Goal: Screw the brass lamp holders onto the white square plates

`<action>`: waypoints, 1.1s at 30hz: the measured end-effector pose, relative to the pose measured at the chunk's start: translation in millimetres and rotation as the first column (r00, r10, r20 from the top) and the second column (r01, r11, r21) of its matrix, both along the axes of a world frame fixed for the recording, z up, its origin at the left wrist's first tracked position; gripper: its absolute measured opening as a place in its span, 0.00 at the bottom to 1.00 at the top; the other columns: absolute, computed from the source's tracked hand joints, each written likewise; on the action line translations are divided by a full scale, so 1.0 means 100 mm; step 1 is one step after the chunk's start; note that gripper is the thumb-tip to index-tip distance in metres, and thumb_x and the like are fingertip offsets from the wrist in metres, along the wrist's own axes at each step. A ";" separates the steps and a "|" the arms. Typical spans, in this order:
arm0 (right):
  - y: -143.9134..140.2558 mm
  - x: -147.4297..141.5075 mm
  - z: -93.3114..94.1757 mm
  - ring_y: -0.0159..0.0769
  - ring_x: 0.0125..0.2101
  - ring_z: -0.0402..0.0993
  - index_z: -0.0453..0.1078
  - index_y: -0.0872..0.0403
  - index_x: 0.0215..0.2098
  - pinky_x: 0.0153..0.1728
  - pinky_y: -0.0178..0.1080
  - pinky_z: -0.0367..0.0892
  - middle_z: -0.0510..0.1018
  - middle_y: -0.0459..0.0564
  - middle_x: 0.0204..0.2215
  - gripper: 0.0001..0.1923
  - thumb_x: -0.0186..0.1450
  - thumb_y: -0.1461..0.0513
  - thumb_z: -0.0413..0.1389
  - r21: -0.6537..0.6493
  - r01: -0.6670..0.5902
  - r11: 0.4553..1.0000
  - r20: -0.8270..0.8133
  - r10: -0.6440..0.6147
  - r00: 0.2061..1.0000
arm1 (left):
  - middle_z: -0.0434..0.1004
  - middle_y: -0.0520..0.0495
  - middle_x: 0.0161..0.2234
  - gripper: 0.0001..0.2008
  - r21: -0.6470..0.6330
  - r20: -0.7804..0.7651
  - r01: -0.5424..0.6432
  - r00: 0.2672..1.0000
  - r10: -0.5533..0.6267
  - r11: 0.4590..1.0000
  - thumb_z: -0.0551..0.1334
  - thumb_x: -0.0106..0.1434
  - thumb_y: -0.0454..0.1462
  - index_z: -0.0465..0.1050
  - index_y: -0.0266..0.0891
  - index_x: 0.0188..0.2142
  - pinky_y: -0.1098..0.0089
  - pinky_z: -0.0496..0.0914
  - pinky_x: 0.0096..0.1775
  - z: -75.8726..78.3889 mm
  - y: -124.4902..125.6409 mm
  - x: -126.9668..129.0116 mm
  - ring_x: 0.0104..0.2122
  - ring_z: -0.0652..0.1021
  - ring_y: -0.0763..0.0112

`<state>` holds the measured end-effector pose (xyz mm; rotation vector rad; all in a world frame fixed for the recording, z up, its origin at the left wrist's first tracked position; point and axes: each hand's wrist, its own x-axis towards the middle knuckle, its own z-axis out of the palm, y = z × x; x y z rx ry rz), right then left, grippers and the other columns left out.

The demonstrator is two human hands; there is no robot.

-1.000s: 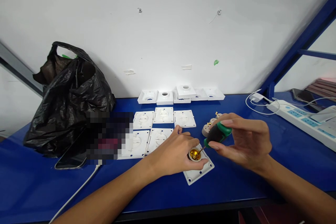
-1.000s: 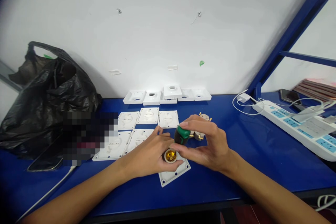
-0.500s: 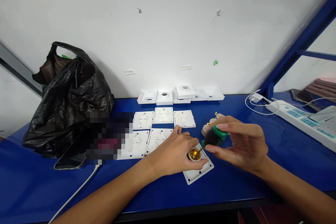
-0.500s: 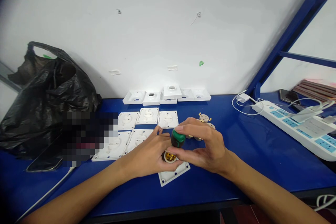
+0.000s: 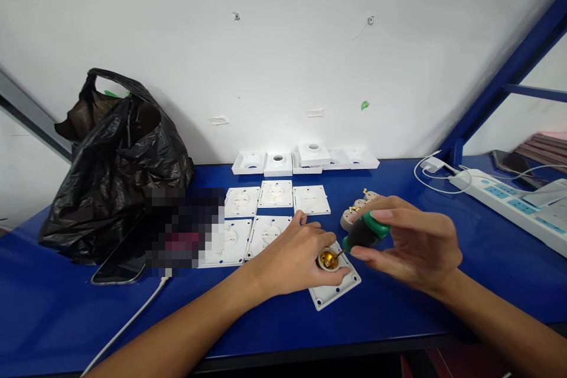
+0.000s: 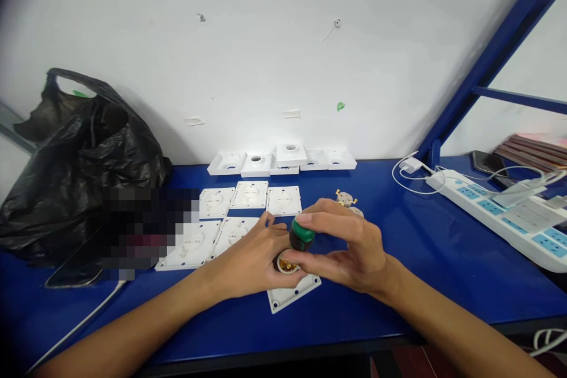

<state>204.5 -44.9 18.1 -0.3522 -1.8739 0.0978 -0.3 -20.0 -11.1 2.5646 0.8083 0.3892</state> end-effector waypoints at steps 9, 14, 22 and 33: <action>-0.09 0.00 0.03 0.41 0.34 0.83 0.61 0.41 0.70 0.29 0.42 0.83 0.84 0.49 0.38 0.36 0.68 0.63 0.67 -0.023 0.031 0.999 0.184 -0.026 0.983 | 0.77 0.53 0.31 0.18 -0.012 -0.040 0.008 0.999 -0.008 1.000 0.68 0.66 0.48 0.67 0.40 0.29 0.49 0.62 0.57 0.03 0.00 0.00 0.34 0.77 0.64; -0.07 -0.02 0.03 0.38 0.34 0.83 0.62 0.42 0.68 0.31 0.40 0.82 0.83 0.47 0.38 0.31 0.71 0.61 0.64 -0.017 0.034 0.999 0.179 -0.031 0.983 | 0.77 0.53 0.31 0.17 -0.008 -0.028 0.012 1.000 -0.012 1.000 0.68 0.66 0.48 0.68 0.40 0.30 0.50 0.63 0.57 0.01 0.01 0.00 0.33 0.77 0.65; -0.02 -0.03 -0.04 0.40 0.37 0.82 0.63 0.44 0.68 0.33 0.43 0.80 0.83 0.49 0.39 0.34 0.68 0.64 0.67 -0.074 -0.015 0.997 0.120 0.024 0.992 | 0.74 0.55 0.27 0.21 -0.023 -0.022 0.016 1.000 -0.016 1.000 0.68 0.68 0.51 0.67 0.41 0.27 0.49 0.61 0.59 0.03 0.00 0.00 0.33 0.76 0.64; 0.09 0.02 -0.24 0.36 0.37 0.79 0.69 0.42 0.62 0.36 0.42 0.80 0.78 0.46 0.44 0.33 0.63 0.69 0.70 -0.233 0.031 0.972 -0.104 -0.056 0.993 | 0.70 0.55 0.26 0.28 0.043 -0.034 0.050 0.998 -0.049 0.998 0.70 0.61 0.62 0.69 0.41 0.32 0.52 0.64 0.53 0.02 0.07 -0.05 0.29 0.73 0.65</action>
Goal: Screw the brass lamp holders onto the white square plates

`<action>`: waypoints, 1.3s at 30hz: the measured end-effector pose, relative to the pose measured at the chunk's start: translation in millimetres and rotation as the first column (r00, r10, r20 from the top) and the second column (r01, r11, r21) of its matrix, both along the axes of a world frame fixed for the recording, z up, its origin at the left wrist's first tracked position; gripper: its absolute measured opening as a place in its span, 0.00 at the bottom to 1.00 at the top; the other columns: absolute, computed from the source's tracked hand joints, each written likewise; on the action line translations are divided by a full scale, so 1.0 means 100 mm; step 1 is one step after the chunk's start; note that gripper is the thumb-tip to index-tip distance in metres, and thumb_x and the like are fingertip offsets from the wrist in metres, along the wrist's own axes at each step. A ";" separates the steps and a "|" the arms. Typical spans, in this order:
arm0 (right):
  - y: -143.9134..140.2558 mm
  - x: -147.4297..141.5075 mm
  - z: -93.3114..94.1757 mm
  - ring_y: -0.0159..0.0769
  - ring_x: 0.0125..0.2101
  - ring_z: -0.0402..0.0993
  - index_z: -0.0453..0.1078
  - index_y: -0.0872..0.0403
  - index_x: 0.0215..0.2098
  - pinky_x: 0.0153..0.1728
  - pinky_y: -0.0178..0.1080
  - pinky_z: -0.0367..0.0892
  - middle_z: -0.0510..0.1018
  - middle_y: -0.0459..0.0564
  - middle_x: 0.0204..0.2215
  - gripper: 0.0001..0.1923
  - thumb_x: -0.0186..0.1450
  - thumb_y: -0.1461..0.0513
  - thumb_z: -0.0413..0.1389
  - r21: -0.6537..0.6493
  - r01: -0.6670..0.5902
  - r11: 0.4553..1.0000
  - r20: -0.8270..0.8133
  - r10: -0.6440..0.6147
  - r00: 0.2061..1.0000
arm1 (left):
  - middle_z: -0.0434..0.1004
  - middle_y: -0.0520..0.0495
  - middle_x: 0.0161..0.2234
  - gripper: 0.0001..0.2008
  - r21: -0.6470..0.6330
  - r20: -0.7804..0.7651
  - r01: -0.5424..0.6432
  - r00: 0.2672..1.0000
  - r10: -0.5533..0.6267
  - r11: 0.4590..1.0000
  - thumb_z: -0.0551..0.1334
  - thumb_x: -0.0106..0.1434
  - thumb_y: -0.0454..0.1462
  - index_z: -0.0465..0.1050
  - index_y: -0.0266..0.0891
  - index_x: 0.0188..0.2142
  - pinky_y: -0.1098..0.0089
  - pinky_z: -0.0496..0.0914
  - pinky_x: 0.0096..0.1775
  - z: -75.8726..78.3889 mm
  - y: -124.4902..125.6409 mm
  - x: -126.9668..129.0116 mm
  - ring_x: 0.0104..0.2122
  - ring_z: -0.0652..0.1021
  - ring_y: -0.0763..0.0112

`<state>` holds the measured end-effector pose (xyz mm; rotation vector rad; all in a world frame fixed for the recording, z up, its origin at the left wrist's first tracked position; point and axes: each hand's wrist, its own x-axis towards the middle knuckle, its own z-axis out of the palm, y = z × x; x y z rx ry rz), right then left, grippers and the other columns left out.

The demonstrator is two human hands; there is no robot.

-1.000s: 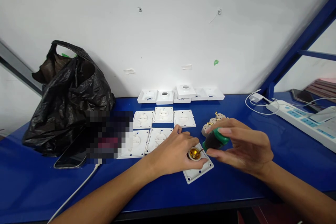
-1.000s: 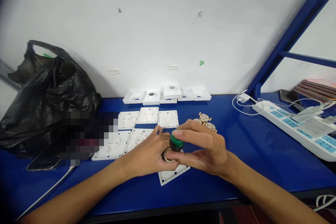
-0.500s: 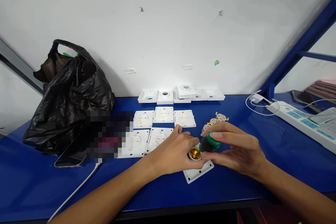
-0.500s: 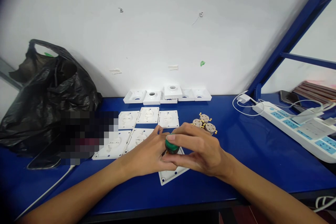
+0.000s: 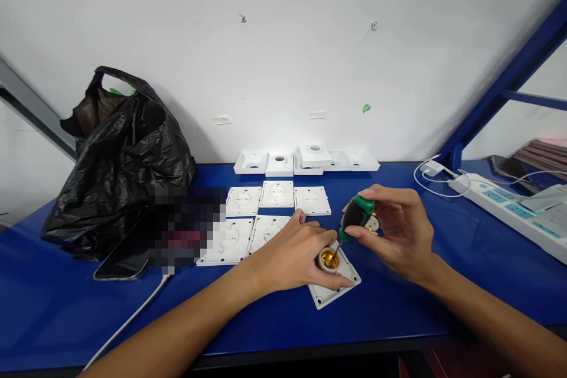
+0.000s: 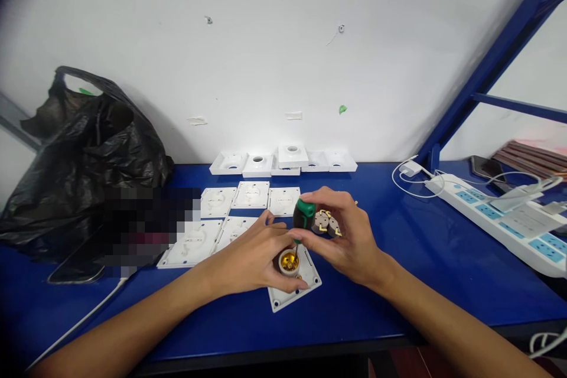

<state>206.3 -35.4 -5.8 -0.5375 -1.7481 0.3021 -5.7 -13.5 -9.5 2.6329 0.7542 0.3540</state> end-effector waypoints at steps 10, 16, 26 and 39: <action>-0.02 0.06 -0.05 0.38 0.38 0.79 0.69 0.40 0.63 0.35 0.44 0.79 0.79 0.46 0.45 0.35 0.63 0.70 0.70 0.014 0.041 0.999 0.026 -0.041 0.999 | 0.69 0.55 0.26 0.21 0.026 -0.031 -0.010 0.999 0.011 1.000 0.68 0.66 0.57 0.73 0.41 0.36 0.53 0.66 0.53 0.02 -0.03 -0.01 0.27 0.72 0.67; -0.02 -0.01 0.02 0.33 0.38 0.77 0.70 0.43 0.61 0.38 0.38 0.80 0.78 0.44 0.45 0.34 0.61 0.71 0.70 -0.023 -0.003 1.000 -0.023 0.002 1.000 | 0.70 0.55 0.26 0.21 0.015 -0.024 -0.008 1.000 0.008 1.000 0.69 0.65 0.56 0.71 0.41 0.33 0.53 0.67 0.53 0.02 -0.03 -0.01 0.27 0.73 0.66; -0.01 -0.07 0.06 0.28 0.32 0.74 0.69 0.42 0.55 0.34 0.35 0.75 0.74 0.40 0.41 0.29 0.61 0.67 0.72 -0.116 0.141 0.983 -0.049 -0.147 0.988 | 0.71 0.55 0.27 0.22 0.001 -0.017 -0.005 1.000 0.005 1.000 0.69 0.65 0.55 0.68 0.42 0.31 0.52 0.67 0.55 0.02 -0.03 -0.01 0.29 0.76 0.66; -0.09 0.03 0.13 0.41 0.45 0.76 0.60 0.44 0.70 0.44 0.46 0.75 0.76 0.51 0.47 0.28 0.74 0.67 0.55 -0.144 -0.056 0.988 0.242 0.090 0.966 | 0.68 0.57 0.25 0.21 0.018 -0.024 0.009 1.000 -0.009 1.000 0.68 0.66 0.55 0.69 0.41 0.33 0.53 0.67 0.53 0.02 -0.02 0.00 0.27 0.73 0.68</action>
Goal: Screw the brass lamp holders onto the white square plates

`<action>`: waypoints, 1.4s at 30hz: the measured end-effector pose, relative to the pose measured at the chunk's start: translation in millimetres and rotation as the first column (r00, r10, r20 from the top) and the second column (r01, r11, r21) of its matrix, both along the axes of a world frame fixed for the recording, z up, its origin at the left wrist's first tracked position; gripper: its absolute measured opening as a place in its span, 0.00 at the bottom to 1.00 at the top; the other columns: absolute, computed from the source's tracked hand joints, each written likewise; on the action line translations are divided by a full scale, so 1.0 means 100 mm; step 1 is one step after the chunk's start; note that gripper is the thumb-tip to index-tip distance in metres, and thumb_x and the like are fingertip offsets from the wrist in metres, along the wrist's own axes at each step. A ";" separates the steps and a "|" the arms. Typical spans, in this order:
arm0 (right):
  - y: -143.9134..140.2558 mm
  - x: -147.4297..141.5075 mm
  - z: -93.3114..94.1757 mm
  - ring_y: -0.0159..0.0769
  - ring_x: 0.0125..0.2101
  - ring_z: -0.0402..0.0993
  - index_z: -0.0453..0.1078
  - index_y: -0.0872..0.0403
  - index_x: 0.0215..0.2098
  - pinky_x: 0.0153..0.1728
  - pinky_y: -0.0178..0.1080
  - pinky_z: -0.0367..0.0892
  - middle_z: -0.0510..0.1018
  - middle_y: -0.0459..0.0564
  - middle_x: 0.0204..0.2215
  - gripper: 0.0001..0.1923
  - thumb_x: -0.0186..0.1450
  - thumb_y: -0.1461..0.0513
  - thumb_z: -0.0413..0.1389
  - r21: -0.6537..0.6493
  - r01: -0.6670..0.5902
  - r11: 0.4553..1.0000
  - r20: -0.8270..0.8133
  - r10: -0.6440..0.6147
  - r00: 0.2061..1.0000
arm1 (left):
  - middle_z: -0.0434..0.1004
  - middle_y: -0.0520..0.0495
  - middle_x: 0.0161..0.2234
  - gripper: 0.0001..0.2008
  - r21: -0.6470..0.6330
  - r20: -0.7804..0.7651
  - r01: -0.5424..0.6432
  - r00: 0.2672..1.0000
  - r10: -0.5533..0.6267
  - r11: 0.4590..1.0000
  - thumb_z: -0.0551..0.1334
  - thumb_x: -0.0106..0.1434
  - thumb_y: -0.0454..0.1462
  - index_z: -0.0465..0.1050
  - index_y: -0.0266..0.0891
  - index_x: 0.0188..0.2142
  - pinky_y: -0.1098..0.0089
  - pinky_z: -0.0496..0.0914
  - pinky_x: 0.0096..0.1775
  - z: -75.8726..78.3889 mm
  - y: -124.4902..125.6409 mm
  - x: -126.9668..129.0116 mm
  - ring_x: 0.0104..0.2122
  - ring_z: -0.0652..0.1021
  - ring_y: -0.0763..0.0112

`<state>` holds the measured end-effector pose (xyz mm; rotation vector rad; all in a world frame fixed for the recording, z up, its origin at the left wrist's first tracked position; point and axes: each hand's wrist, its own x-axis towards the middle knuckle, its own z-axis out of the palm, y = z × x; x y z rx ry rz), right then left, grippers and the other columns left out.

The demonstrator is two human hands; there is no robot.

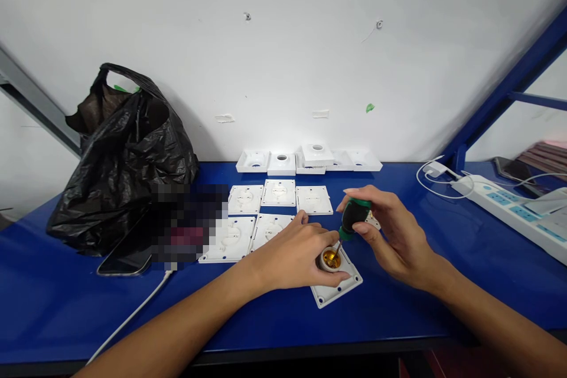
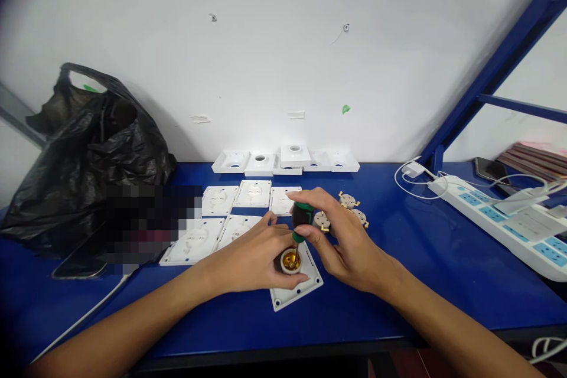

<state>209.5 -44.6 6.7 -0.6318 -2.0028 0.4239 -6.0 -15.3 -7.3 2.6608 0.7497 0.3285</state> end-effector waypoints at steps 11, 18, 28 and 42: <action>0.00 0.00 0.04 0.40 0.43 0.75 0.57 0.45 0.72 0.43 0.44 0.74 0.76 0.50 0.44 0.31 0.74 0.69 0.54 0.036 -0.022 0.999 0.056 0.020 0.998 | 0.72 0.55 0.27 0.19 -0.025 -0.020 0.008 1.000 -0.009 1.000 0.68 0.67 0.54 0.73 0.41 0.39 0.54 0.64 0.53 0.02 0.00 0.01 0.30 0.75 0.64; 0.00 -0.01 0.06 0.38 0.38 0.74 0.59 0.43 0.71 0.40 0.43 0.75 0.76 0.49 0.42 0.32 0.73 0.68 0.58 0.076 0.006 0.997 0.081 -0.012 0.997 | 0.70 0.55 0.26 0.20 -0.025 -0.012 -0.011 1.000 0.011 1.000 0.69 0.66 0.54 0.73 0.41 0.37 0.54 0.64 0.54 0.01 -0.01 0.01 0.28 0.74 0.66; 0.00 -0.01 0.10 0.38 0.35 0.71 0.60 0.43 0.71 0.37 0.42 0.74 0.76 0.47 0.39 0.31 0.73 0.64 0.60 0.122 0.080 0.989 0.103 -0.093 0.990 | 0.68 0.56 0.26 0.19 -0.022 0.010 -0.006 1.000 0.006 1.000 0.68 0.66 0.55 0.74 0.41 0.38 0.52 0.66 0.54 -0.01 0.00 0.00 0.27 0.73 0.67; -0.04 0.00 0.11 0.39 0.36 0.74 0.52 0.42 0.76 0.41 0.43 0.78 0.78 0.50 0.43 0.34 0.75 0.63 0.55 0.073 0.095 0.993 0.179 -0.106 0.978 | 0.70 0.56 0.26 0.19 -0.035 0.022 0.011 1.000 -0.010 0.999 0.69 0.66 0.53 0.77 0.44 0.46 0.51 0.64 0.53 -0.01 0.00 0.01 0.29 0.74 0.65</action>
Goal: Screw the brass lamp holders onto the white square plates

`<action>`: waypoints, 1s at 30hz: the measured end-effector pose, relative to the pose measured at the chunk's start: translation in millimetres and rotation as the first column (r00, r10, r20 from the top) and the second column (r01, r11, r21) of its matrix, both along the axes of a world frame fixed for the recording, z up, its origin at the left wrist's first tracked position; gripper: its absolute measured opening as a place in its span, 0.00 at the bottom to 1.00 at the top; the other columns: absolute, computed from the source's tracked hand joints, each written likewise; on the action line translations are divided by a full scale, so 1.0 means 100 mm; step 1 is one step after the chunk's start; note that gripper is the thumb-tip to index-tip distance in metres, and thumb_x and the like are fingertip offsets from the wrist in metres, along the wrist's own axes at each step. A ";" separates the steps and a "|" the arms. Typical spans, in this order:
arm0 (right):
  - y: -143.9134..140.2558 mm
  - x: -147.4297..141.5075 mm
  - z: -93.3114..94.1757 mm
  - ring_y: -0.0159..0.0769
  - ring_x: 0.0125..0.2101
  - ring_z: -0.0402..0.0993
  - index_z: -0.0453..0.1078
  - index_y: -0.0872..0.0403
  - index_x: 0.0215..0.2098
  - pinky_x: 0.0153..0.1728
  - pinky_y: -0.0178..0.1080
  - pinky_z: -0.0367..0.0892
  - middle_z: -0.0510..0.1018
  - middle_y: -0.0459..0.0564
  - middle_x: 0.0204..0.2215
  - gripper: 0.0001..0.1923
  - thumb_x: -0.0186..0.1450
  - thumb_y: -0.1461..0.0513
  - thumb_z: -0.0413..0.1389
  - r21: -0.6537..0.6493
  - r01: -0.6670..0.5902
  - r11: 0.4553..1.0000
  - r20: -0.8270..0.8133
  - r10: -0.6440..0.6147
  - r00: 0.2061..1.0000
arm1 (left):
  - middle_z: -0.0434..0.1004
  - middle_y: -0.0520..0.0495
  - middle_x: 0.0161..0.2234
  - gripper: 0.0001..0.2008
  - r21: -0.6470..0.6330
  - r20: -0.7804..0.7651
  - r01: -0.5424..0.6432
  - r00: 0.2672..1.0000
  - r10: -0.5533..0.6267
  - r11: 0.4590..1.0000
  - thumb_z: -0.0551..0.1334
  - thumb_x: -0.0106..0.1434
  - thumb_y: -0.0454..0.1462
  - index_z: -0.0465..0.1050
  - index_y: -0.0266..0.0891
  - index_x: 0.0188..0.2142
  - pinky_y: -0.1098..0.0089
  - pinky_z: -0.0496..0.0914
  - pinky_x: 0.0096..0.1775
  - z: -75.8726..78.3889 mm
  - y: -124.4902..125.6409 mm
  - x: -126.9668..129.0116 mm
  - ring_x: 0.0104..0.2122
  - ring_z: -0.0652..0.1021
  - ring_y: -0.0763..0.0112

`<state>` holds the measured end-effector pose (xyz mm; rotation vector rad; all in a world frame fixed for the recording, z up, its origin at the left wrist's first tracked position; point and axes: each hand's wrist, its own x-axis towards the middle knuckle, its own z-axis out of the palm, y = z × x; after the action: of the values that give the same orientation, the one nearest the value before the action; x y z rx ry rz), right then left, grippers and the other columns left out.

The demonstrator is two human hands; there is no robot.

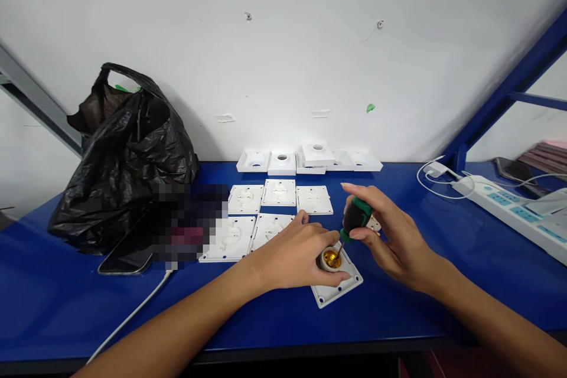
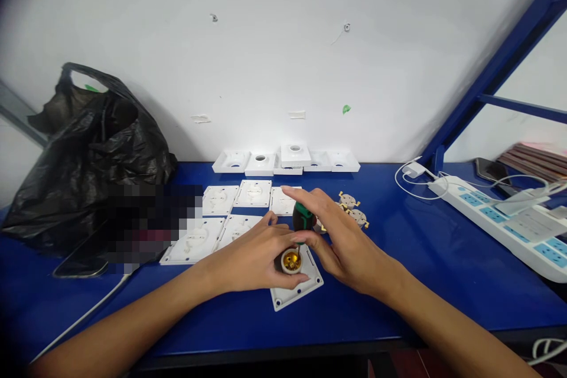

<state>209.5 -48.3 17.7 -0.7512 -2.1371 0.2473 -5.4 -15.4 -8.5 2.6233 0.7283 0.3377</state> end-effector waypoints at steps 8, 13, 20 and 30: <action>0.00 0.02 -0.03 0.42 0.43 0.77 0.52 0.41 0.76 0.44 0.45 0.79 0.78 0.52 0.48 0.36 0.74 0.63 0.58 -0.056 -0.015 0.998 -0.010 0.014 1.000 | 0.71 0.55 0.27 0.19 -0.009 -0.019 -0.022 1.000 0.022 1.000 0.69 0.66 0.54 0.73 0.41 0.36 0.50 0.64 0.56 0.02 -0.01 0.00 0.30 0.75 0.65; 0.02 0.03 -0.16 0.41 0.47 0.78 0.57 0.38 0.70 0.41 0.43 0.79 0.74 0.52 0.53 0.37 0.69 0.66 0.64 -0.069 -0.026 0.997 -0.171 0.014 0.985 | 0.69 0.55 0.27 0.20 0.018 -0.034 -0.013 0.999 0.014 1.000 0.68 0.66 0.55 0.73 0.41 0.38 0.52 0.66 0.54 0.02 0.00 0.00 0.29 0.75 0.65; 0.08 0.02 -0.18 0.35 0.41 0.78 0.63 0.40 0.65 0.42 0.40 0.79 0.75 0.48 0.51 0.32 0.68 0.63 0.68 -0.079 0.050 0.996 -0.222 -0.067 0.973 | 0.70 0.54 0.26 0.21 0.008 -0.031 -0.015 0.999 0.015 1.000 0.68 0.66 0.55 0.70 0.41 0.34 0.51 0.66 0.55 0.01 -0.01 0.00 0.29 0.75 0.64; 0.09 0.00 -0.19 0.33 0.41 0.79 0.63 0.38 0.66 0.45 0.38 0.79 0.76 0.46 0.54 0.33 0.68 0.62 0.68 -0.098 0.053 0.994 -0.256 -0.077 0.964 | 0.75 0.53 0.28 0.21 0.005 -0.019 -0.020 1.000 0.020 1.000 0.69 0.66 0.54 0.69 0.41 0.33 0.51 0.65 0.57 0.00 -0.01 -0.01 0.32 0.79 0.62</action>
<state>209.6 -39.2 -1.2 -0.7938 -1.8601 0.3879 -6.5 -16.6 -8.3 2.6283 0.7617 0.3209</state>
